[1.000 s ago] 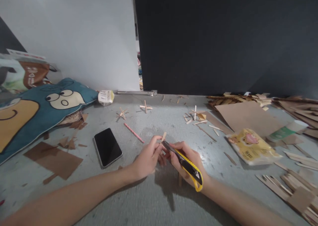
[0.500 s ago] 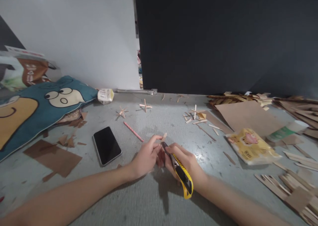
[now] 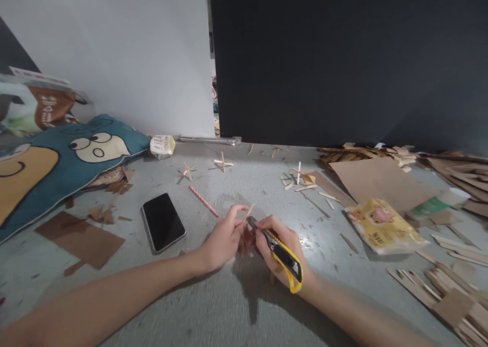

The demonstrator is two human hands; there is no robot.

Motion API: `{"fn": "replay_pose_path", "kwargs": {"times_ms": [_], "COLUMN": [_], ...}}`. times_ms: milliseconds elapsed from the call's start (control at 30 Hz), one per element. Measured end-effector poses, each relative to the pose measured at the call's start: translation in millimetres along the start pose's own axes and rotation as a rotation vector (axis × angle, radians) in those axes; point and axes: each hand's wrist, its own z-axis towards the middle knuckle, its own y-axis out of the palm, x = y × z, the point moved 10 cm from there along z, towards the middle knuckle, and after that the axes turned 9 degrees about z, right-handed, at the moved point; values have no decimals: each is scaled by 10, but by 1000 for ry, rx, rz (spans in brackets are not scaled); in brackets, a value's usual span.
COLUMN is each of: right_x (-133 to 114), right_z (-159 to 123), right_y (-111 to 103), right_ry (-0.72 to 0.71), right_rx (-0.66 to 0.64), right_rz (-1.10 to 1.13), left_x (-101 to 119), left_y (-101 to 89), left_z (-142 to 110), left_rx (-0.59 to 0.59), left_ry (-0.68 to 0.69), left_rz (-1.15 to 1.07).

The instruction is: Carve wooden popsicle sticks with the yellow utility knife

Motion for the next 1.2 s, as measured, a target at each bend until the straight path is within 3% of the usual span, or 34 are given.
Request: {"fn": "replay_pose_path", "kwargs": {"times_ms": [267,667,833,1033,1200], "right_x": [-14,31,-15,-41,29], "right_z": [13,-28,-37,-38,-40], "right_y": [19,114,140,145,188], "right_ry": [0,51,58,36,69], "right_rx": [-2,4,-14,-16,-45], "right_rz": [84,128,141,28,138], "left_x": [189,122,104,139,119], "left_y": [70,56,84,53,65], "left_z": [-14,-4,-13,-7,-11], "left_rx": [-78,-11,-48,-17,-25], "left_ry": [138,118,111,117,119], "left_rz": [114,133,63,44,57]}}
